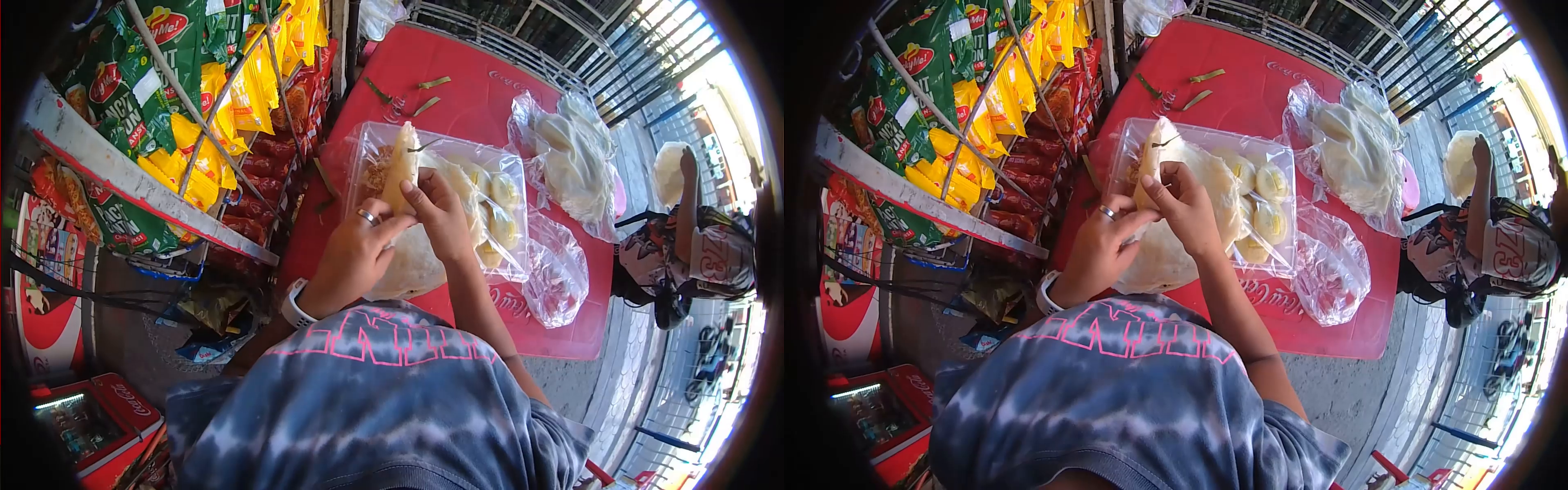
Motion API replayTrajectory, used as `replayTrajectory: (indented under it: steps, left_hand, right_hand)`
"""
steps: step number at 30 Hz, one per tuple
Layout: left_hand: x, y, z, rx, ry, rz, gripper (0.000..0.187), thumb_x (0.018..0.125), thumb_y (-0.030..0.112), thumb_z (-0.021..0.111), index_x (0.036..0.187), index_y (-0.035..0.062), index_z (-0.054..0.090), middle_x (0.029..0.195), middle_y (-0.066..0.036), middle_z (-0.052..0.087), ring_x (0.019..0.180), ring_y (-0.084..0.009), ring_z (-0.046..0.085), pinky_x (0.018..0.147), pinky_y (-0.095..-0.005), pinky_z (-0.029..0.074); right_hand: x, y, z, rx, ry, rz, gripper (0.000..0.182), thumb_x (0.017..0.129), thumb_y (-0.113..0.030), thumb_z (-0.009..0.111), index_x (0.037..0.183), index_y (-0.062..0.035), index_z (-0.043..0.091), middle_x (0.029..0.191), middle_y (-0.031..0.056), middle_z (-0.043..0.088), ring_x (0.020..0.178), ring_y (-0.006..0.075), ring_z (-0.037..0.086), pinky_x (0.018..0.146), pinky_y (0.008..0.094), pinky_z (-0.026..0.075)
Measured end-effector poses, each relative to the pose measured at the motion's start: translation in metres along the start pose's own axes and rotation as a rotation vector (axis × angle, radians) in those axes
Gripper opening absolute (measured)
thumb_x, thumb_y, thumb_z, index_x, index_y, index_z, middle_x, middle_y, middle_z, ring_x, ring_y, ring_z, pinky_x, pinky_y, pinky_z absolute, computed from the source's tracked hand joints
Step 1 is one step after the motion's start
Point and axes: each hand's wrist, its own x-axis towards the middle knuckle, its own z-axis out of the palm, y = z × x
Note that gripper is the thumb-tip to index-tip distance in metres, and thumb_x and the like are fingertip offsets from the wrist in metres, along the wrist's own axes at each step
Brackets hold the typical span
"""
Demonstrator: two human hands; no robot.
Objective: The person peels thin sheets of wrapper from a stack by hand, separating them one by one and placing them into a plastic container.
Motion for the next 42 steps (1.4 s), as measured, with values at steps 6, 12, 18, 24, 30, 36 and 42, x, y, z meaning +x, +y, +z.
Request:
replayTrajectory:
  steps: [6,12,18,24,30,36,42]
  left_hand:
    - [0.0,0.001,0.0,-0.424,-0.028,-0.257,0.044,0.072,0.005,0.06,0.113,0.0062,0.044,0.084,-0.009,0.044,0.069,-0.0201,0.05,0.063,-0.0294,0.041]
    - [0.025,-0.021,0.004,-0.288,0.041,-0.169,0.035,0.077,0.028,0.062,0.094,0.0007,0.049,0.067,-0.007,0.052,0.058,-0.0151,0.052,0.054,-0.0274,0.042]
    - [0.043,-0.037,0.014,-0.468,-0.042,-0.353,0.03,0.076,0.028,0.062,0.081,0.0004,0.051,0.066,-0.007,0.054,0.061,-0.0148,0.053,0.056,-0.0275,0.043]
    - [0.04,-0.029,0.03,-0.437,-0.043,-0.28,0.025,0.077,0.023,0.061,0.079,0.0007,0.051,0.068,-0.007,0.054,0.062,-0.0148,0.053,0.056,-0.0268,0.042]
    - [0.036,-0.012,0.035,-0.408,-0.149,-0.155,0.027,0.076,0.02,0.063,0.089,0.0015,0.049,0.072,-0.005,0.052,0.065,-0.0135,0.051,0.057,-0.0258,0.041]
    - [0.051,-0.018,0.007,-0.328,-0.045,-0.136,0.047,0.07,0.033,0.067,0.098,0.0002,0.049,0.081,-0.015,0.054,0.071,-0.0259,0.057,0.063,-0.0322,0.045]
    - [0.043,-0.004,-0.019,-0.216,-0.214,-0.161,0.05,0.066,0.032,0.07,0.099,-0.0003,0.05,0.083,-0.013,0.057,0.068,-0.0227,0.058,0.061,-0.0307,0.045]
  right_hand:
    - [-0.007,0.02,-0.017,0.548,-0.014,0.137,0.008,0.084,-0.015,0.051,0.084,-0.0065,0.051,0.075,-0.0005,0.054,0.065,0.0069,0.053,0.056,0.0199,0.045]
    - [-0.018,0.022,-0.019,0.625,-0.036,0.161,0.008,0.084,-0.014,0.051,0.087,-0.0066,0.051,0.075,-0.0002,0.054,0.063,0.0077,0.054,0.058,0.02,0.046]
    - [-0.023,0.02,-0.017,0.451,0.019,0.136,0.007,0.085,-0.012,0.051,0.088,-0.0064,0.05,0.076,0.0003,0.053,0.065,0.0077,0.053,0.059,0.0205,0.046]
    - [-0.033,0.013,-0.027,0.34,0.055,0.174,0.023,0.086,-0.026,0.046,0.095,-0.0053,0.048,0.084,0.0024,0.052,0.074,0.0099,0.053,0.061,0.0247,0.047]
    - [-0.008,0.005,-0.025,0.43,0.278,0.132,0.028,0.085,-0.024,0.049,0.102,-0.0023,0.048,0.093,0.0044,0.054,0.08,0.0113,0.053,0.07,0.0222,0.042]
    - [-0.016,-0.013,-0.006,0.344,0.15,0.061,0.023,0.085,-0.019,0.049,0.101,-0.0032,0.05,0.087,0.0016,0.055,0.076,0.0066,0.051,0.066,0.0209,0.042]
    - [-0.029,-0.022,-0.011,0.034,-0.065,0.055,0.023,0.083,-0.012,0.054,0.101,0.0006,0.049,0.086,0.0028,0.056,0.077,0.0079,0.052,0.065,0.0222,0.043]
